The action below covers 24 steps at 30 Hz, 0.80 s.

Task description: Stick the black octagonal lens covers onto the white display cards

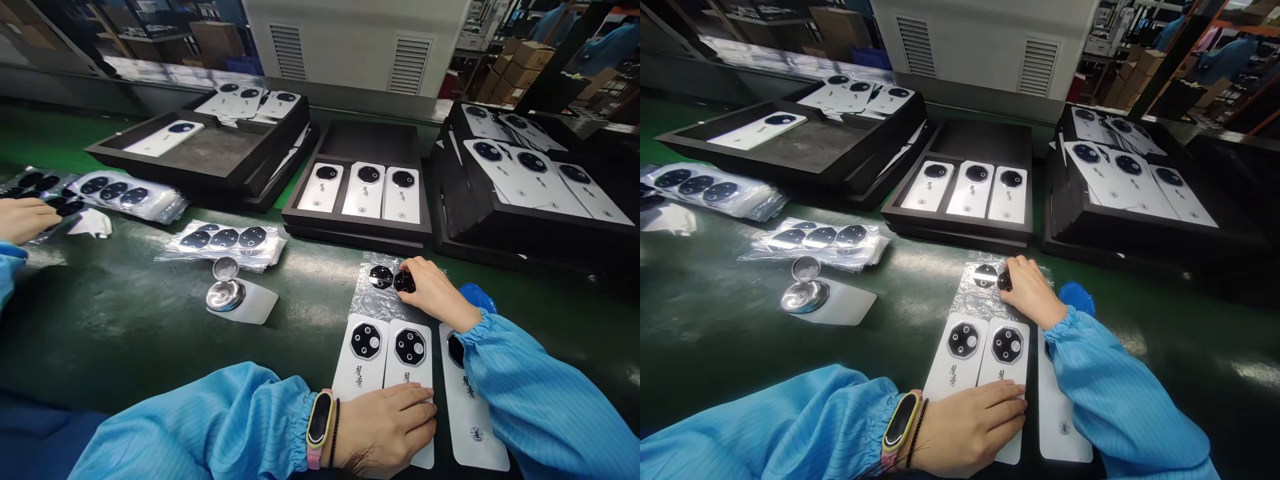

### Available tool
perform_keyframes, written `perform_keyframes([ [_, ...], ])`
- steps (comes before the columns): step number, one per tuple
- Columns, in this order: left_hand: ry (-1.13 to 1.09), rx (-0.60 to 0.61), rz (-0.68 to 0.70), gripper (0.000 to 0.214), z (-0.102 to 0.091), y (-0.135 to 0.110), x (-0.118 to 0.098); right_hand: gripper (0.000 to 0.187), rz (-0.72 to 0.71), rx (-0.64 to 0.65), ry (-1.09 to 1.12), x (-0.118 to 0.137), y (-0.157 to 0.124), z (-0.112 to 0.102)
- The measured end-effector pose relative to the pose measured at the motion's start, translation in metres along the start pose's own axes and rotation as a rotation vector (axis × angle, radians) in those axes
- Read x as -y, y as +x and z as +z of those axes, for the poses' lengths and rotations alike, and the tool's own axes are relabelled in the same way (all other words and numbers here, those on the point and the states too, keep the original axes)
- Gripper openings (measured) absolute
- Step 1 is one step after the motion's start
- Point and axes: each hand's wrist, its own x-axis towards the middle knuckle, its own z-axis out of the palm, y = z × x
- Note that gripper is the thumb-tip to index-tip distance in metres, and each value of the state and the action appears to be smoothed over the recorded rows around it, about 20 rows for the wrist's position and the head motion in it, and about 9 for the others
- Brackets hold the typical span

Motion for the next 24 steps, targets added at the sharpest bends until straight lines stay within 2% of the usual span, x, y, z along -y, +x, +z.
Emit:
perform_keyframes([
  [14,-0.005,-0.009,0.008,0.033,0.002,0.0,0.001,0.031,0.066,0.031,0.145,-0.005,0.003,-0.002],
  [17,-0.072,-0.028,-0.01,0.032,0.003,0.0,0.001,0.03,0.049,0.022,0.182,-0.01,0.003,-0.005],
  [19,-0.197,-0.063,-0.027,0.031,0.0,-0.001,0.0,0.03,0.033,0.014,0.204,-0.012,0.0,-0.008],
  [21,-0.394,-0.13,-0.09,0.031,-0.007,-0.001,0.0,0.031,0.01,0.015,0.224,-0.013,-0.009,-0.011],
  [22,-0.505,-0.169,-0.172,0.029,-0.012,-0.001,0.002,0.032,-0.023,0.01,0.23,-0.014,-0.015,-0.011],
  [24,-0.744,-0.235,-0.444,0.021,-0.025,0.001,0.008,0.04,-0.15,-0.03,0.237,-0.015,-0.032,-0.012],
])
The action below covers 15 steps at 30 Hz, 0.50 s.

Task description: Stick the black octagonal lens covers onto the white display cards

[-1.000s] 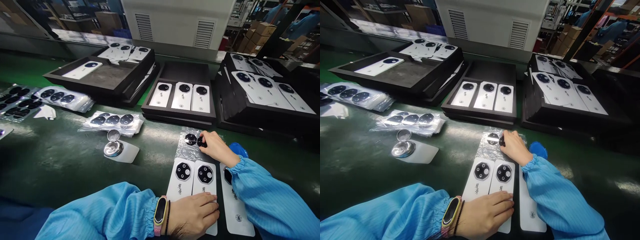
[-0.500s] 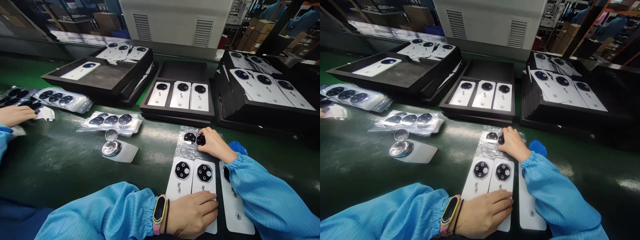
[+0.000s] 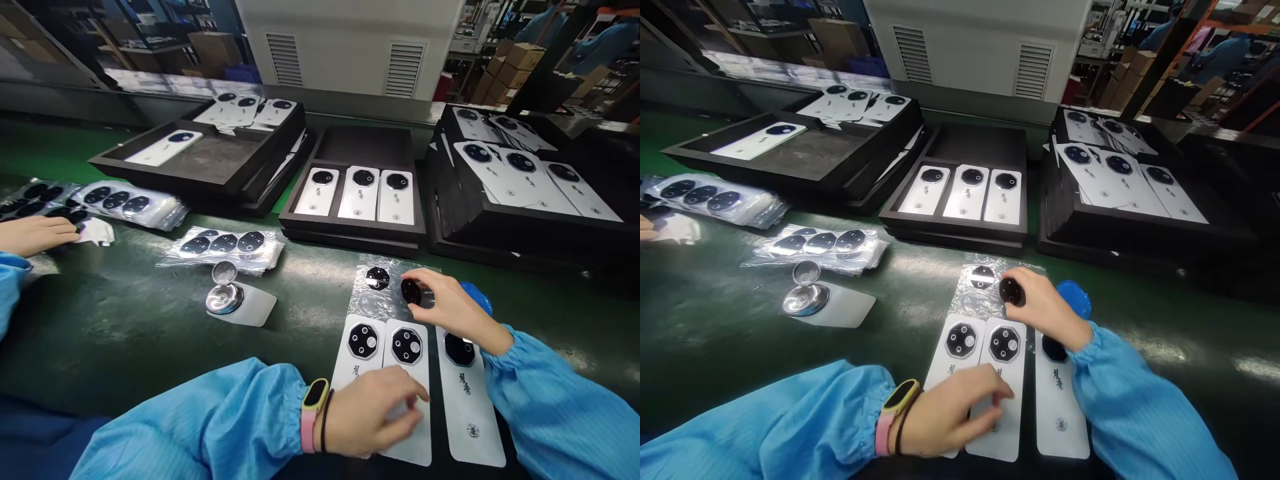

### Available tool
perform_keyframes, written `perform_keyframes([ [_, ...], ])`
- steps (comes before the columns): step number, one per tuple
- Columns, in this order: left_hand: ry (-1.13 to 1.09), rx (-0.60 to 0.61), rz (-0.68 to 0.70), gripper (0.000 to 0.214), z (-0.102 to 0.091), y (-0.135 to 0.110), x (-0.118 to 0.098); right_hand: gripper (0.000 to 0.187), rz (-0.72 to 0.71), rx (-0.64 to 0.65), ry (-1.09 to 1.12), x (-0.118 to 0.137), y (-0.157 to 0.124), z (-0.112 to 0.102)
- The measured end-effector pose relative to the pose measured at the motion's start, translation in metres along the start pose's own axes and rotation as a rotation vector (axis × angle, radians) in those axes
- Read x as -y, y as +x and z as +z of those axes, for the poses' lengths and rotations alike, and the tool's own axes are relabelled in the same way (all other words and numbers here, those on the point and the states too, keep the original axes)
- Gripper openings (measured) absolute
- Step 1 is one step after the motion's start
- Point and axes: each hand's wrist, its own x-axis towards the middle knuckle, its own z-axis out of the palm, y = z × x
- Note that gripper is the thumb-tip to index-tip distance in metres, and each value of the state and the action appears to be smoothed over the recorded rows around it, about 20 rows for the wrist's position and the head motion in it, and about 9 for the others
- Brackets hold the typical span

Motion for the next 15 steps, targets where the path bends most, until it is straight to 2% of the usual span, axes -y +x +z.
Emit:
perform_keyframes([
  [2,-0.254,-0.102,-0.301,0.02,-0.014,0.01,-0.004,0.053,-0.183,-0.04,-0.004,0.002,-0.02,0.001],
  [4,-0.495,-0.173,-0.456,0.026,-0.026,0.021,-0.005,0.065,-0.305,-0.043,-0.017,0.005,-0.04,0.002],
  [6,-0.615,-0.221,-0.498,0.031,-0.033,0.03,-0.005,0.073,-0.346,-0.033,-0.037,0.008,-0.055,0.003],
  [9,-0.624,-0.214,-0.522,0.035,-0.035,0.036,-0.006,0.078,-0.343,-0.014,-0.059,0.011,-0.068,0.004],
  [15,-0.6,-0.192,-0.541,0.037,-0.034,0.035,-0.007,0.07,-0.381,-0.048,-0.005,0.009,-0.07,0.005],
])
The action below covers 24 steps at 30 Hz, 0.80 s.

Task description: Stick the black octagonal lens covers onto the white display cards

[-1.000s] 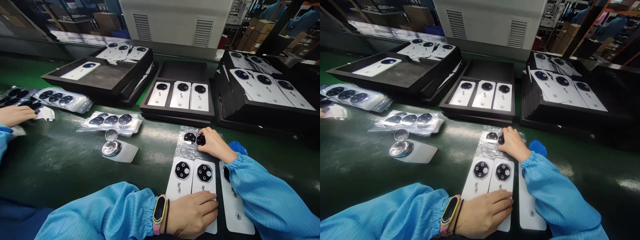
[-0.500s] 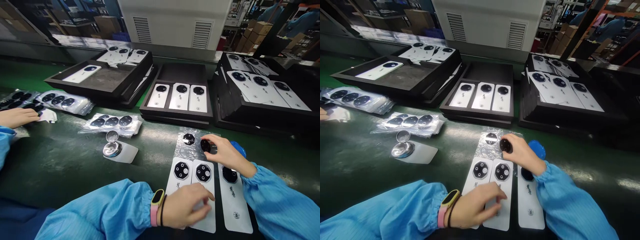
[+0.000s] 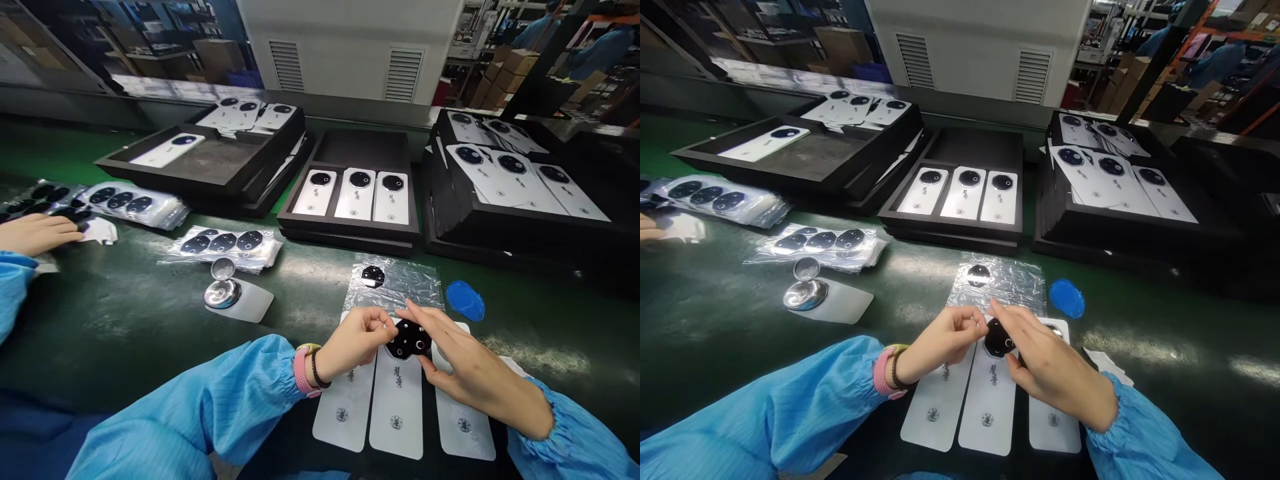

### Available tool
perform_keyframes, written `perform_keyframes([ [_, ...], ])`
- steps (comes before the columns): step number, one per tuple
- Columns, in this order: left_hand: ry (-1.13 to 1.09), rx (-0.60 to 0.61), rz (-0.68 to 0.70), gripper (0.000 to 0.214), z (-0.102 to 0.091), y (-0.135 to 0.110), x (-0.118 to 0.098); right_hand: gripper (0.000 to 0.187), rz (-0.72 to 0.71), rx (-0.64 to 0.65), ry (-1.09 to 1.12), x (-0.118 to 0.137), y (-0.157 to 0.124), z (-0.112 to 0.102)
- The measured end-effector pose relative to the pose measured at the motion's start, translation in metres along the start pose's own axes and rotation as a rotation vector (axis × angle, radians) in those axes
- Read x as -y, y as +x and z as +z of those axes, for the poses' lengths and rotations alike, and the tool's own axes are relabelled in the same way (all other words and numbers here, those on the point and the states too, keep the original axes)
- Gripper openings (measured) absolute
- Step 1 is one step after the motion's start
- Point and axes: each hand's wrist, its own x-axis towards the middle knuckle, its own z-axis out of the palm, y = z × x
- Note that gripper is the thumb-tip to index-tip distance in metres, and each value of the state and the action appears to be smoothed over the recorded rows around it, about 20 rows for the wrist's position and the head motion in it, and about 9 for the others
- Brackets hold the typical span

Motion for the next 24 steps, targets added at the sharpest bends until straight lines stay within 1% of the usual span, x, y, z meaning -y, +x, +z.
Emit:
perform_keyframes([
  [1,0.004,-0.006,0.001,0.037,0.0,0.0,0.001,0.064,0.021,-0.041,0.024,-0.001,0.0,0.0],
  [2,0.011,-0.014,0.005,0.037,-0.001,0.001,0.002,0.055,0.072,-0.097,0.056,-0.003,0.001,-0.001],
  [4,0.032,-0.028,0.018,0.037,-0.001,0.002,0.004,0.034,0.249,-0.207,0.154,-0.006,0.003,-0.002],
  [5,0.046,-0.033,0.026,0.037,0.0,0.002,0.004,0.027,0.349,-0.239,0.214,-0.008,0.005,-0.002],
  [7,0.082,-0.034,0.044,0.036,0.001,0.002,0.005,0.023,0.495,-0.247,0.331,-0.01,0.008,-0.003],
  [10,0.148,-0.032,0.074,0.029,0.002,-0.002,0.006,0.024,0.574,-0.227,0.433,-0.013,0.012,-0.003],
  [11,0.238,-0.03,0.119,0.025,0.002,-0.004,0.007,0.024,0.588,-0.234,0.45,-0.015,0.013,-0.002],
  [12,0.391,-0.034,0.204,0.022,0.002,-0.007,0.01,0.023,0.598,-0.245,0.459,-0.017,0.014,-0.001],
  [13,0.599,-0.043,0.335,0.019,0.003,-0.01,0.014,0.023,0.605,-0.254,0.464,-0.02,0.015,0.0],
  [15,1.08,-0.063,0.694,0.02,0.005,-0.017,0.026,0.021,0.612,-0.24,0.468,-0.025,0.016,0.005],
  [16,1.274,-0.067,0.866,0.021,0.006,-0.02,0.032,0.02,0.616,-0.22,0.466,-0.027,0.017,0.008],
  [17,1.403,-0.064,0.993,0.021,0.008,-0.024,0.038,0.02,0.622,-0.197,0.462,-0.028,0.017,0.012],
  [18,1.489,-0.054,1.071,0.021,0.01,-0.027,0.044,0.019,0.628,-0.175,0.459,-0.029,0.017,0.015],
  [19,1.544,-0.039,1.113,0.021,0.012,-0.029,0.048,0.019,0.634,-0.16,0.457,-0.03,0.017,0.018],
  [21,1.608,-0.036,1.135,0.023,0.014,-0.032,0.053,0.018,0.636,-0.144,0.466,-0.03,0.017,0.023],
  [24,1.658,-0.084,1.149,0.028,0.014,-0.033,0.055,0.018,0.629,-0.131,0.497,-0.029,0.015,0.026],
])
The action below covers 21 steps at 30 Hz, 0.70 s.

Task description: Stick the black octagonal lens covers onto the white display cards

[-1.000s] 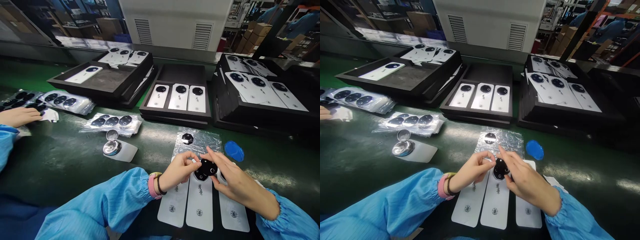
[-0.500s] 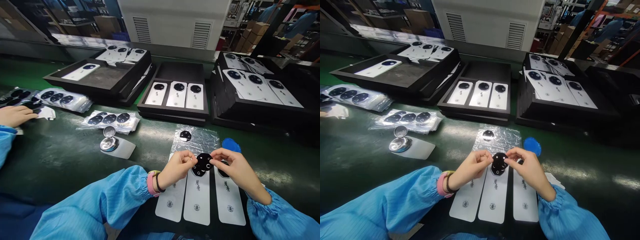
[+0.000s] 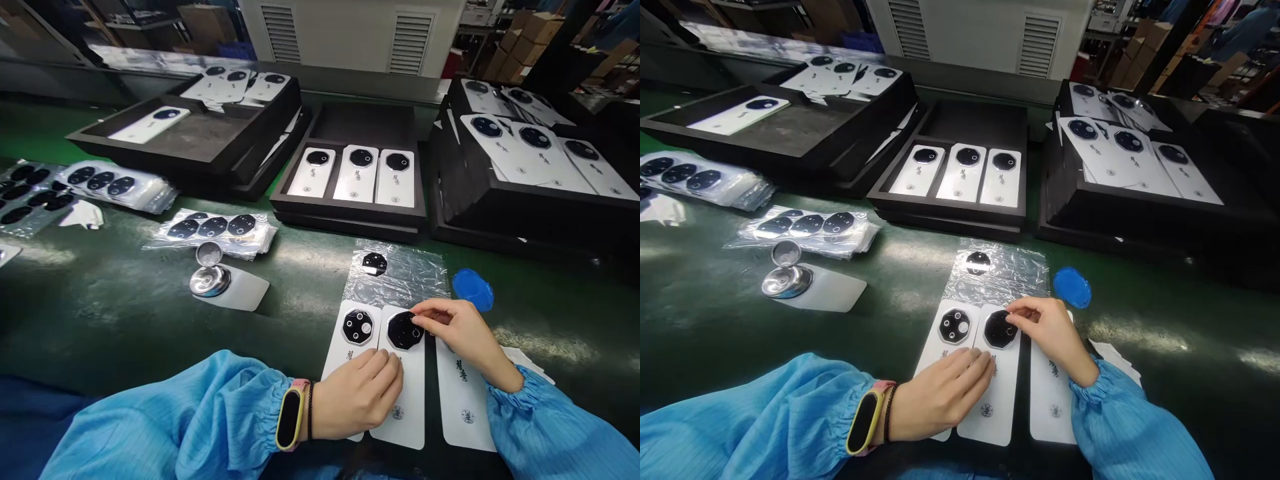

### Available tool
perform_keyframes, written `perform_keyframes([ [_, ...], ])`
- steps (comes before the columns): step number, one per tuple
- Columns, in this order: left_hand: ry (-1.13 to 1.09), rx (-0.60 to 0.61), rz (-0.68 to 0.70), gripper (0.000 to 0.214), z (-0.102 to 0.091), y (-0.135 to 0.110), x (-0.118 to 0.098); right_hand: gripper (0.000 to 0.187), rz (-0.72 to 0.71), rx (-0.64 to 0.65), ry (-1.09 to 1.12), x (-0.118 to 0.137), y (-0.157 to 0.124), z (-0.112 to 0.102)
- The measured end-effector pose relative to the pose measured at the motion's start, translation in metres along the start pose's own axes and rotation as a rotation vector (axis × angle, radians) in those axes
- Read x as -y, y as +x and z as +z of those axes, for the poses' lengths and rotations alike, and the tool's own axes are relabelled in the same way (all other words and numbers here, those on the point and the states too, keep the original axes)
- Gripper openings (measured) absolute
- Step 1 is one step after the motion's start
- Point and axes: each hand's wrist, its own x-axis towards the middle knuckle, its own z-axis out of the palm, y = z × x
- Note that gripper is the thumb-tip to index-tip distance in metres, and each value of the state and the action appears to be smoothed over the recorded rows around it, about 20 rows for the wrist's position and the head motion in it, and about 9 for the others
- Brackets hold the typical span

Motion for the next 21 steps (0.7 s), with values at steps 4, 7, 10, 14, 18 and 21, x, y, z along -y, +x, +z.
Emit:
perform_keyframes([
  [4,0.04,0.019,0.009,0.03,0.0019,-0.0013,0.0018,0.017,-0.02,0.017,-0.009,-0.0008,-0.0009,0.0003],
  [7,0.043,0.046,0.036,0.031,0.0023,-0.0023,0.0015,0.017,-0.035,0.016,-0.035,-0.0017,-0.0007,0.0001],
  [10,0.043,0.06,0.048,0.031,0.0014,-0.0018,0.0015,0.017,-0.053,-0.004,-0.054,-0.0026,0.0003,0.0005],
  [14,0.041,0.057,0.049,0.031,0.0009,-0.0007,0.0027,0.017,-0.08,0.006,-0.069,-0.0023,0.0015,0.0025],
  [18,0.036,0.063,0.05,0.03,0.0021,-0.0018,0.0029,0.016,-0.085,0.007,-0.077,-0.0009,0.0015,0.0045],
  [21,0.039,0.068,0.049,0.029,0.0033,-0.0029,0.0019,0.016,-0.083,-0.002,-0.075,-0.0005,0.0016,0.0057],
])
